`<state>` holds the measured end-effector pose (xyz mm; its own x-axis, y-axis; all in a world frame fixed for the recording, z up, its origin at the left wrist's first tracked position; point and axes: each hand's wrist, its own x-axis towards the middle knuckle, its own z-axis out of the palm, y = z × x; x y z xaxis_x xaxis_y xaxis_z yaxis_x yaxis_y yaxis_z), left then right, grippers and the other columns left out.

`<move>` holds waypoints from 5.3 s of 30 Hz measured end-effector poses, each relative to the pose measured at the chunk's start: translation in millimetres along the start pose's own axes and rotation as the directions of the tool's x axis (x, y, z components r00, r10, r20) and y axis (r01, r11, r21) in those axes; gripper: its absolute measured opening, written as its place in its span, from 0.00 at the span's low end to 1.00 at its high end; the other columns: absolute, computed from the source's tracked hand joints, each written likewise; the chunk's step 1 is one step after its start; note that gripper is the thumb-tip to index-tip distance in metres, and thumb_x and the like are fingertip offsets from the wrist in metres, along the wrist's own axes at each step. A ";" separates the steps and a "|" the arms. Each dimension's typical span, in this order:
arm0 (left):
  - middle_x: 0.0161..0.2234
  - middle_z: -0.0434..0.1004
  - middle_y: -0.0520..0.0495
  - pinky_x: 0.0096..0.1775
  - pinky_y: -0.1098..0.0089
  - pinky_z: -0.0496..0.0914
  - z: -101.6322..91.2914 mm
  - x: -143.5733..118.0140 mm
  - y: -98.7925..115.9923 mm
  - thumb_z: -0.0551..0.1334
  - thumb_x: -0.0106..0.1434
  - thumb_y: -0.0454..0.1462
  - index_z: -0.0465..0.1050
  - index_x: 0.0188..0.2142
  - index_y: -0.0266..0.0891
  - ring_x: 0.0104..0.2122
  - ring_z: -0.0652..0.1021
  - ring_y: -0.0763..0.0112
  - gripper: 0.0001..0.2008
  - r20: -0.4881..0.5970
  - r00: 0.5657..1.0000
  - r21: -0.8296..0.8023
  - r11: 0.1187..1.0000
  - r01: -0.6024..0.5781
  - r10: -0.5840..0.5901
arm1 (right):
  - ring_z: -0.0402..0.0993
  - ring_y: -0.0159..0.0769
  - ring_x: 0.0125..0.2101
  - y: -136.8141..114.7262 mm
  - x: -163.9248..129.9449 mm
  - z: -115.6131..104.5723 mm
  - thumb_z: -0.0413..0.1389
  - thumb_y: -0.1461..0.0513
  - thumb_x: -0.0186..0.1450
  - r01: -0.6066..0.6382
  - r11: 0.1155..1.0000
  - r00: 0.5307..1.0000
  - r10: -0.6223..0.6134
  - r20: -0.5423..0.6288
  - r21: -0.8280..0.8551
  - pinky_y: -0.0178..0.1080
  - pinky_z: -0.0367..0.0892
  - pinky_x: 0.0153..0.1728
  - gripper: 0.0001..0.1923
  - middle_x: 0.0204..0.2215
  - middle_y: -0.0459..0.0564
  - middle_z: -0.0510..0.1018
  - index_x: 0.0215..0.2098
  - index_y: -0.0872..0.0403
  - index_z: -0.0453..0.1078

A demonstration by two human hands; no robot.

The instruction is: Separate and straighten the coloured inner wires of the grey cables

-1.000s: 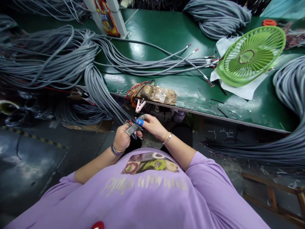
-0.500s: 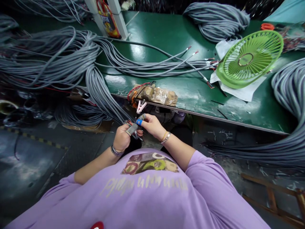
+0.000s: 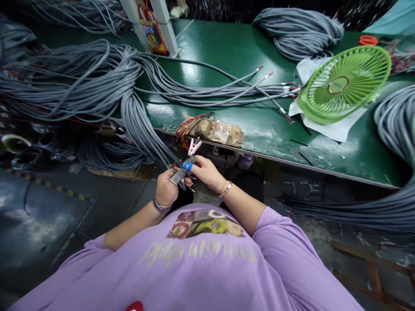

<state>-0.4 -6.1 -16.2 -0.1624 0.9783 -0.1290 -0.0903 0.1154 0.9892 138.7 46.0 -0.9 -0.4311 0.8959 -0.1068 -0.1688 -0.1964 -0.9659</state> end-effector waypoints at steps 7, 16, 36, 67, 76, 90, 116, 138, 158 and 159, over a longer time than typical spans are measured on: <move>0.20 0.78 0.47 0.25 0.71 0.71 0.9 -3.1 6.8 0.66 0.55 0.47 0.74 0.25 0.36 0.20 0.77 0.70 0.16 0.048 0.999 0.089 0.996 0.010 -0.014 | 0.62 0.26 0.19 5.2 1.1 5.3 0.65 0.48 0.52 -0.031 0.997 0.999 0.028 0.042 0.071 0.33 0.59 0.21 0.21 0.18 0.41 0.69 0.29 0.55 0.66; 0.21 0.79 0.48 0.25 0.71 0.72 -1.3 -1.5 -4.6 0.66 0.55 0.48 0.74 0.26 0.36 0.21 0.78 0.68 0.16 -0.014 1.000 0.018 1.000 0.022 -0.022 | 0.60 0.26 0.21 10.3 -0.3 5.2 0.68 0.49 0.48 -0.009 0.999 0.991 0.014 -0.130 0.038 0.33 0.58 0.24 0.21 0.20 0.42 0.68 0.24 0.56 0.67; 0.16 0.72 0.51 0.19 0.74 0.68 21.3 10.4 36.9 0.67 0.51 0.46 0.73 0.25 0.34 0.15 0.72 0.75 0.16 0.059 0.996 -0.260 0.962 0.085 -0.072 | 0.63 0.25 0.21 0.9 41.6 -18.8 0.55 0.41 0.60 -0.104 0.889 0.995 0.090 0.052 0.447 0.30 0.61 0.22 0.27 0.22 0.44 0.70 0.32 0.57 0.72; 0.19 0.77 0.50 0.21 0.74 0.71 9.3 14.9 14.6 0.66 0.57 0.43 0.76 0.29 0.36 0.18 0.76 0.73 0.11 -0.018 0.959 0.015 0.959 -0.283 0.283 | 0.62 0.25 0.21 -1.3 36.5 -10.9 0.57 0.52 0.64 -0.091 0.803 0.992 0.122 -0.013 0.589 0.29 0.62 0.22 0.15 0.23 0.44 0.73 0.32 0.57 0.73; 0.18 0.76 0.51 0.20 0.75 0.70 9.7 22.4 14.0 0.65 0.56 0.43 0.75 0.28 0.36 0.17 0.75 0.73 0.11 -0.019 0.943 0.094 0.940 -0.329 0.332 | 0.65 0.26 0.22 9.0 48.2 -6.9 0.53 0.42 0.63 -0.058 0.820 0.992 0.111 -0.059 0.570 0.30 0.64 0.22 0.26 0.27 0.48 0.76 0.31 0.56 0.72; 0.16 0.74 0.51 0.20 0.74 0.68 10.8 19.4 12.7 0.66 0.55 0.43 0.73 0.25 0.37 0.16 0.73 0.74 0.11 -0.026 0.968 0.097 0.965 -0.245 0.249 | 0.64 0.26 0.20 2.8 50.8 1.8 0.51 0.38 0.60 -0.107 0.724 0.984 0.176 -0.032 0.681 0.30 0.60 0.21 0.29 0.23 0.45 0.74 0.32 0.55 0.69; 0.22 0.75 0.46 0.36 0.66 0.71 -3.2 41.0 25.4 0.66 0.47 0.39 0.75 0.22 0.42 0.26 0.76 0.65 0.04 0.046 0.785 0.615 0.602 -0.510 0.618 | 0.66 0.26 0.23 -1.5 46.1 -2.1 0.59 0.45 0.60 -0.080 0.781 0.983 0.166 -0.083 0.619 0.30 0.60 0.24 0.21 0.26 0.45 0.75 0.31 0.55 0.72; 0.14 0.70 0.53 0.17 0.75 0.64 -16.0 7.4 15.5 0.67 0.52 0.44 0.73 0.24 0.37 0.13 0.68 0.77 0.12 -0.168 0.979 -0.188 0.971 -0.150 0.119 | 0.67 0.26 0.22 48.9 -3.2 -52.4 0.57 0.43 0.60 -0.229 0.749 0.937 0.344 -0.069 0.622 0.30 0.62 0.22 0.24 0.25 0.45 0.75 0.34 0.55 0.73; 0.25 0.79 0.48 0.30 0.69 0.71 -9.4 -27.5 24.5 0.62 0.58 0.46 0.76 0.35 0.39 0.25 0.78 0.69 0.13 0.113 0.966 0.398 0.880 -0.258 0.233 | 0.66 0.25 0.19 103.8 -70.3 -98.5 0.59 0.47 0.60 -0.220 0.887 0.874 0.365 -0.323 0.407 0.29 0.63 0.19 0.18 0.22 0.46 0.75 0.32 0.54 0.72; 0.30 0.81 0.47 0.34 0.68 0.72 -10.2 -27.1 25.3 0.63 0.56 0.44 0.76 0.38 0.41 0.30 0.79 0.66 0.12 0.207 0.951 0.565 0.765 -0.308 0.229 | 0.65 0.25 0.18 104.1 -71.9 -98.2 0.58 0.47 0.60 -0.209 0.914 0.887 0.327 -0.326 0.348 0.29 0.63 0.19 0.18 0.22 0.45 0.74 0.32 0.54 0.71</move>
<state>-8.3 -31.4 11.7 0.0286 0.9925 0.1185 0.5363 -0.1152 0.8361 239.1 0.3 -117.0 -0.1482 0.8603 -0.4877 -0.3732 -0.5053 -0.7781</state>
